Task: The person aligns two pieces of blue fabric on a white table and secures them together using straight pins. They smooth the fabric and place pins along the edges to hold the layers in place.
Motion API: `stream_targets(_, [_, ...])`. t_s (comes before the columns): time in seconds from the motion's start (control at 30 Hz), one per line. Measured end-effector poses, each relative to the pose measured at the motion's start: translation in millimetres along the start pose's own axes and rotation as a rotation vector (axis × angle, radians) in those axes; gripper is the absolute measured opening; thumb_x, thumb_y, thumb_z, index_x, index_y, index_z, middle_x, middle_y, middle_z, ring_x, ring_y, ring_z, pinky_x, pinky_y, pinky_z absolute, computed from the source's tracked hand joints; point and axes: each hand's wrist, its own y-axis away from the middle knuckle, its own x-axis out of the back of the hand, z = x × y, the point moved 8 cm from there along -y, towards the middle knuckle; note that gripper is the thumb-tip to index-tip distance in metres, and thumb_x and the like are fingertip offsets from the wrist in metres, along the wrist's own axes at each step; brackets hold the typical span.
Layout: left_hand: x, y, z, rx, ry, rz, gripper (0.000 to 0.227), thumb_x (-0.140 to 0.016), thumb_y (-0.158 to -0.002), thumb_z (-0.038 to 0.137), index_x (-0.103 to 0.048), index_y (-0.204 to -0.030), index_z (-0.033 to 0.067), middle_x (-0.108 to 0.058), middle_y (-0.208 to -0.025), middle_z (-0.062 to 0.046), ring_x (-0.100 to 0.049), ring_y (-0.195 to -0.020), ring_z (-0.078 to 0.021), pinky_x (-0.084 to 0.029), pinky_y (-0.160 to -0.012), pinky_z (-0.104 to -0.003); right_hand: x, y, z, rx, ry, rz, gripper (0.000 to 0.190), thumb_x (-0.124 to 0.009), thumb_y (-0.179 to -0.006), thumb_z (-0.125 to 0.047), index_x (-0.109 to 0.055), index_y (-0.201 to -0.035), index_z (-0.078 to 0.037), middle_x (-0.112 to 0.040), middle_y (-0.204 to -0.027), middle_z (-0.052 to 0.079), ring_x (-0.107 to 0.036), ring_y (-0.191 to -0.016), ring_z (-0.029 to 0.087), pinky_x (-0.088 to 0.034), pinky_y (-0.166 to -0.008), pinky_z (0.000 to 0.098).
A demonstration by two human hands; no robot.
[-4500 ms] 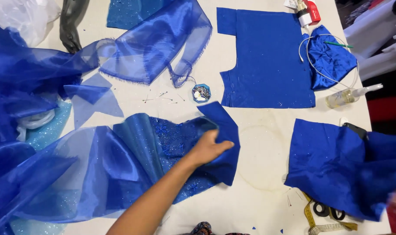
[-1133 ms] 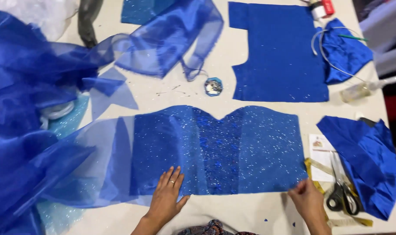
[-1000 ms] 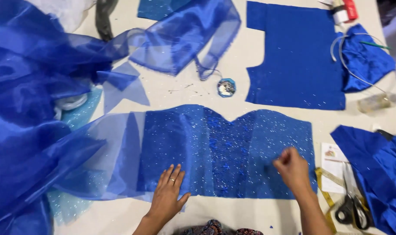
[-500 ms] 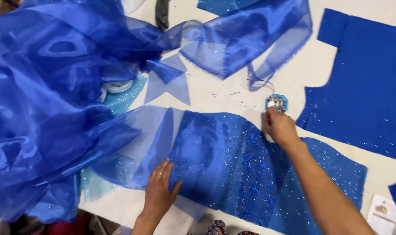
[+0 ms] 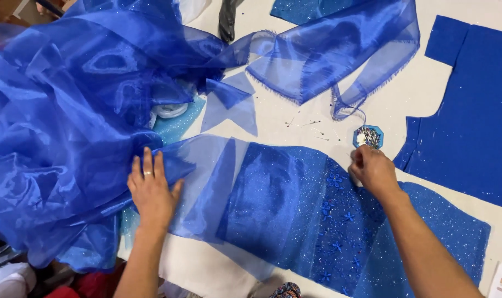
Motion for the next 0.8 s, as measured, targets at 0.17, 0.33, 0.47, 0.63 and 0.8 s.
stream_targets(0.17, [-90.3, -5.1, -69.0, 0.012, -0.195, -0.148, 0.076, -0.082, -0.071, 0.026, -0.054, -0.141, 0.0147, -0.058, -0.133, -0.008, -0.054, -0.118, -0.0313, -0.041, -0.098, -0.046, 14.9, 2.3, -11.5, 0.025, -0.015, 0.005, 0.018, -0.073, -0.085, -0.026, -0.064, -0.097, -0.017, -0.073, -0.081, 0.006, -0.073, -0.086, 0.025, -0.058, -0.08, 0.0382])
stream_targets(0.33, [-80.2, -14.6, -98.7, 0.041, -0.228, -0.031, 0.039, -0.079, -0.074, 0.028, -0.063, -0.107, 0.0151, -0.068, -0.106, -0.009, -0.063, -0.092, -0.0286, -0.042, -0.082, -0.041, 10.6, 2.3, 6.1, 0.003, -0.307, 0.147, 0.015, -0.076, -0.081, -0.019, -0.064, -0.089, -0.013, -0.07, -0.08, 0.01, -0.072, -0.084, 0.028, -0.058, -0.077, 0.0375])
stream_targets(0.47, [3.8, -19.6, -39.7, -0.031, -0.27, 0.241, 0.06, -0.077, -0.071, 0.015, -0.061, -0.129, 0.0084, -0.06, -0.127, -0.014, -0.055, -0.108, -0.0341, -0.038, -0.095, -0.048, 9.5, 19.1, 13.4, -0.177, -0.656, 0.184, 0.017, -0.076, -0.078, -0.003, -0.068, -0.089, -0.012, -0.069, -0.082, 0.009, -0.069, -0.076, 0.026, -0.055, -0.071, 0.0361])
stream_targets(0.63, [1.8, 66.2, 150.2, -0.944, 0.347, -0.073, 0.03, -0.062, -0.083, 0.011, -0.068, -0.112, 0.0101, -0.068, -0.119, -0.012, -0.054, -0.129, -0.0339, -0.035, -0.11, -0.051, 9.8, 54.1, -18.5, -0.254, -1.002, 0.103, 0.012, -0.067, -0.089, 0.003, -0.069, -0.09, -0.01, -0.074, -0.107, 0.017, -0.071, -0.08, 0.025, -0.056, -0.075, 0.0373])
stream_targets(0.8, [-81.5, 66.3, 126.8, -0.97, 0.402, -0.185, 0.026, -0.059, -0.087, 0.034, -0.068, -0.085, 0.0093, -0.064, -0.09, -0.012, -0.058, -0.104, -0.0308, -0.035, -0.109, -0.052, -10.9, 103.7, -37.7, -0.276, -1.139, 0.018, 0.017, -0.064, -0.089, 0.008, -0.075, -0.091, -0.004, -0.075, -0.102, 0.019, -0.071, -0.079, 0.025, -0.058, -0.078, 0.04])
